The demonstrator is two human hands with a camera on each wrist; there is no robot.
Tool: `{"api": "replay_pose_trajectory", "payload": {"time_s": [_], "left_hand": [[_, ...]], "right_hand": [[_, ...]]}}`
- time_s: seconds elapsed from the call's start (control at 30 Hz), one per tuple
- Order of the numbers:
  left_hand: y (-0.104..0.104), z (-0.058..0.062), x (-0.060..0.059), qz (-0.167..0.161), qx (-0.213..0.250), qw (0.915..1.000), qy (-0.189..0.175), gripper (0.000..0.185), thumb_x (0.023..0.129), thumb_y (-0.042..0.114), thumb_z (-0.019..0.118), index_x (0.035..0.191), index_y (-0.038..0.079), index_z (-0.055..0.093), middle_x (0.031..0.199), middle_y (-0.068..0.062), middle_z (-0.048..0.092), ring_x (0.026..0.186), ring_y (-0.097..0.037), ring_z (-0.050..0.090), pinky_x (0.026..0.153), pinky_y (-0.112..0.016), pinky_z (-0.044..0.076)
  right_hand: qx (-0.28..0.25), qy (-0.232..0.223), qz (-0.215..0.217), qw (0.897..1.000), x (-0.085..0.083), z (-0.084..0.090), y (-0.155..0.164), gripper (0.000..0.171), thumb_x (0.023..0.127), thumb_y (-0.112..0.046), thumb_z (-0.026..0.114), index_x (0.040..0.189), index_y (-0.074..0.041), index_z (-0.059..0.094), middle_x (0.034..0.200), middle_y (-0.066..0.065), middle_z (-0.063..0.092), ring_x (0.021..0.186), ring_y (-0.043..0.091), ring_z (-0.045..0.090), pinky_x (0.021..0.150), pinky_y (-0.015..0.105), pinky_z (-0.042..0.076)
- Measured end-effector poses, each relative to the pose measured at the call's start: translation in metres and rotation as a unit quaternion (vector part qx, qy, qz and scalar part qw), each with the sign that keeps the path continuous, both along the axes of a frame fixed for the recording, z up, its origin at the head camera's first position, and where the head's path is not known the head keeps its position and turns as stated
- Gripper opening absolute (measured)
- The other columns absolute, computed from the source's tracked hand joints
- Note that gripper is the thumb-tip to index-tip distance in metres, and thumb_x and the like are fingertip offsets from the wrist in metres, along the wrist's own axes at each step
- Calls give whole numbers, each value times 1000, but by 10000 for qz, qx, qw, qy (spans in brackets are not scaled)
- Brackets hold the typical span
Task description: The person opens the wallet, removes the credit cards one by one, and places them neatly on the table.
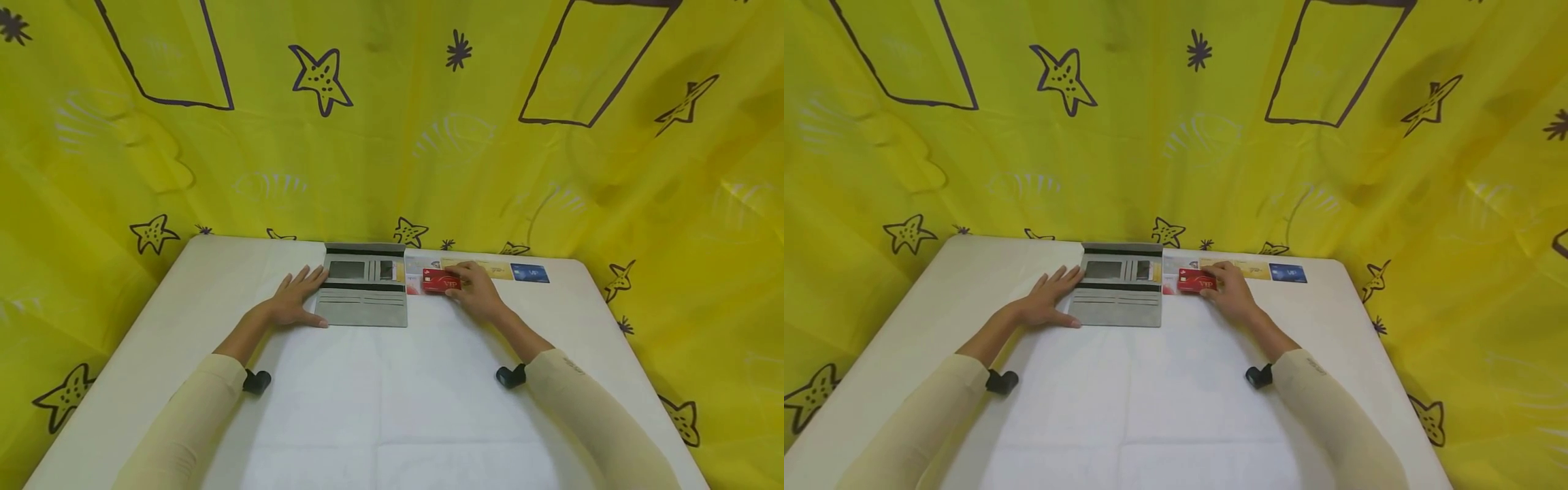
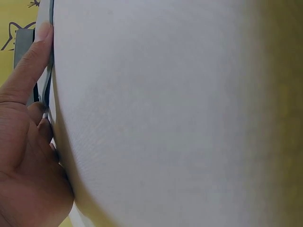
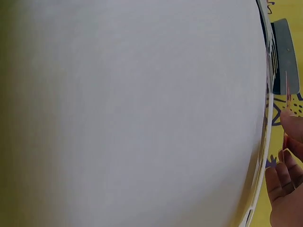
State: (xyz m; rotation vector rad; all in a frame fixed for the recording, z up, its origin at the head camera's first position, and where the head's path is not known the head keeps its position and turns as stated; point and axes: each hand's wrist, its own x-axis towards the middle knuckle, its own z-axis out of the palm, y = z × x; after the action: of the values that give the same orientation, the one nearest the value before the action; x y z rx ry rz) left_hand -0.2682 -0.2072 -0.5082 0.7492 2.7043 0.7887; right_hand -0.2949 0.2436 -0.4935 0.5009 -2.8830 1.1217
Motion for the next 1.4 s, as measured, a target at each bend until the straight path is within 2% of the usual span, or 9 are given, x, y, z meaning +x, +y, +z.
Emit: {"api": "replay_pose_trajectory", "payload": {"time_s": [0.43, 0.67, 0.83, 1.07, 1.4], "left_hand": [[4, 10, 6, -39, 165, 9998, -38, 117, 84, 48, 86, 166, -1, 19, 173, -24, 10, 158, -48, -3, 122, -66, -9], [4, 10, 4, 67, -51, 9999, -104, 116, 86, 47, 86, 168, 2, 16, 174, -21, 7, 159, -44, -6, 123, -64, -9], [4, 12, 5, 56, 45, 10000, -55, 116, 85, 46, 86, 167, 0, 18, 173, -23, 9, 158, -46, -5, 122, -65, -9], [2, 8, 4, -42, 83, 10000, -15, 120, 84, 55, 84, 167, 2, 17, 174, -22, 7, 159, -45, -6, 122, -64, -10], [5, 13, 5, 55, -43, 10000, -46, 116, 85, 45, 87, 167, 0, 18, 173, -23, 9, 158, -47, -4, 122, -66, -8]], "right_hand": [[101, -102, -42, 9999, 2, -3, 24, 53, 98, -8, 75, 149, -2, 58, 142, 25, 51, 122, 43, 51, 105, 60, 45], [152, -187, -95, 9997, 3, -3, 32, 53, 100, -9, 73, 150, -3, 57, 146, 27, 47, 127, 45, 48, 109, 62, 42], [177, -253, -131, 9994, 2, -3, 36, 53, 100, -11, 73, 150, -3, 57, 147, 27, 46, 129, 46, 47, 110, 63, 41], [250, -321, -154, 9991, 3, -2, 40, 52, 99, -10, 74, 148, -1, 58, 145, 28, 47, 124, 44, 48, 106, 60, 45], [209, -351, -147, 9991, 5, -2, 45, 52, 99, -8, 75, 147, 1, 59, 142, 30, 44, 123, 45, 47, 105, 59, 44]]}}
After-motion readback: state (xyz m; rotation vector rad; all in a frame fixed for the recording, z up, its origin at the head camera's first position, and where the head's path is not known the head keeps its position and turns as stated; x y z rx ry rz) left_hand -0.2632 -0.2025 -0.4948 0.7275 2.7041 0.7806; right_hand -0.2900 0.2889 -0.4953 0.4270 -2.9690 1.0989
